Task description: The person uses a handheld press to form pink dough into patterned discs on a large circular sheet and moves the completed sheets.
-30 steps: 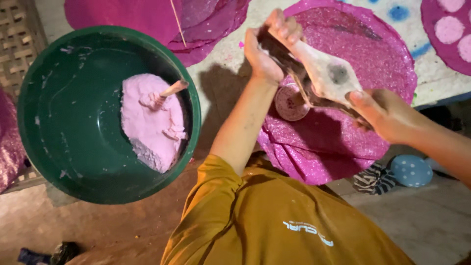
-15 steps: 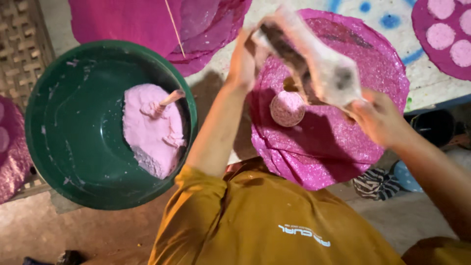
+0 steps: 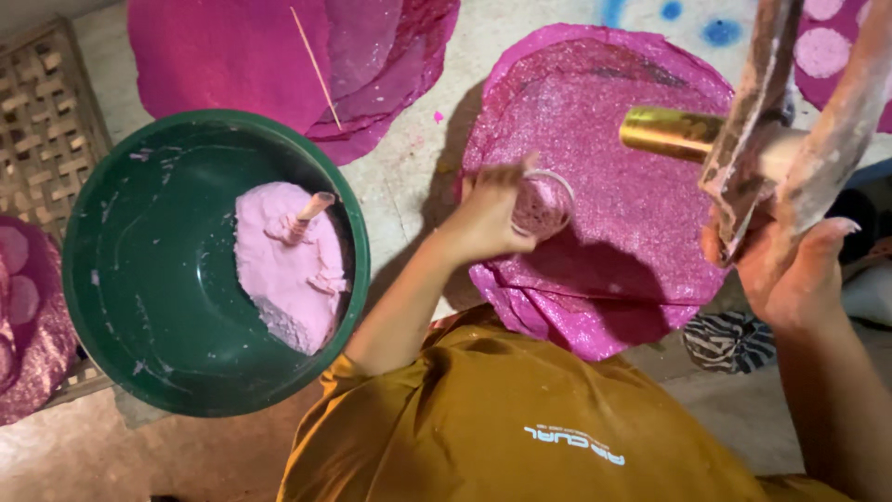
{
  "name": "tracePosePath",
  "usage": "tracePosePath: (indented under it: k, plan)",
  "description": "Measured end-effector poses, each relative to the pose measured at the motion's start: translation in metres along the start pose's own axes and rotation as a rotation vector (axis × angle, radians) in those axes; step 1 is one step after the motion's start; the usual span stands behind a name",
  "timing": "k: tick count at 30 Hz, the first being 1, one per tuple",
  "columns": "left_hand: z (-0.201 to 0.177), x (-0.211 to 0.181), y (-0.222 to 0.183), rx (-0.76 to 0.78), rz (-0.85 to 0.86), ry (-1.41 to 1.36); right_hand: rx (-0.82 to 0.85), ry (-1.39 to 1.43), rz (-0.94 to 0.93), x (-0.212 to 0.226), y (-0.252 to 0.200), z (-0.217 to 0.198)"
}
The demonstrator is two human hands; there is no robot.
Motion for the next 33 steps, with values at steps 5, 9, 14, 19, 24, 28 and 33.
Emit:
tracePosePath:
  k: [5, 9, 14, 19, 24, 28, 33]
  plan:
    - [-0.03, 0.01, 0.042, -0.109, -0.07, 0.037, -0.005, 0.098, 0.001, -0.024, -0.009, -0.017]
    - [-0.038, 0.016, 0.061, -0.017, -0.119, 0.144, 0.033, 0.064, 0.041, -0.047, -0.013, -0.036]
    - [-0.039, 0.011, 0.072, -0.197, 0.423, -1.09, 0.147, -0.031, 0.387, -0.072, 0.008, -0.05]
    - [-0.049, -0.01, 0.094, -0.225, 0.862, -1.865, 0.36, -0.099, 0.917, -0.057, 0.078, -0.036]
    - [-0.072, 0.002, 0.106, -0.512, 0.889, -2.049, 0.391, -0.701, 0.838, -0.009, 0.132, -0.008]
    - [-0.079, 0.026, 0.102, -0.588, 0.927, -1.98, 0.378, -0.972, 0.887, -0.01, 0.144, 0.02]
    - [-0.06, 0.041, 0.103, -0.64, 0.905, -1.963, 0.416, -0.924, 0.713, -0.021, 0.14, 0.023]
Point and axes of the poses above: each hand's wrist, its own y-axis towards the middle knuckle, its own z-axis out of the palm, x = y × z, the point moved 1 cm from there along y, towards the middle knuckle, and after that the axes turned 11 degrees about x, right-handed, at the moved point
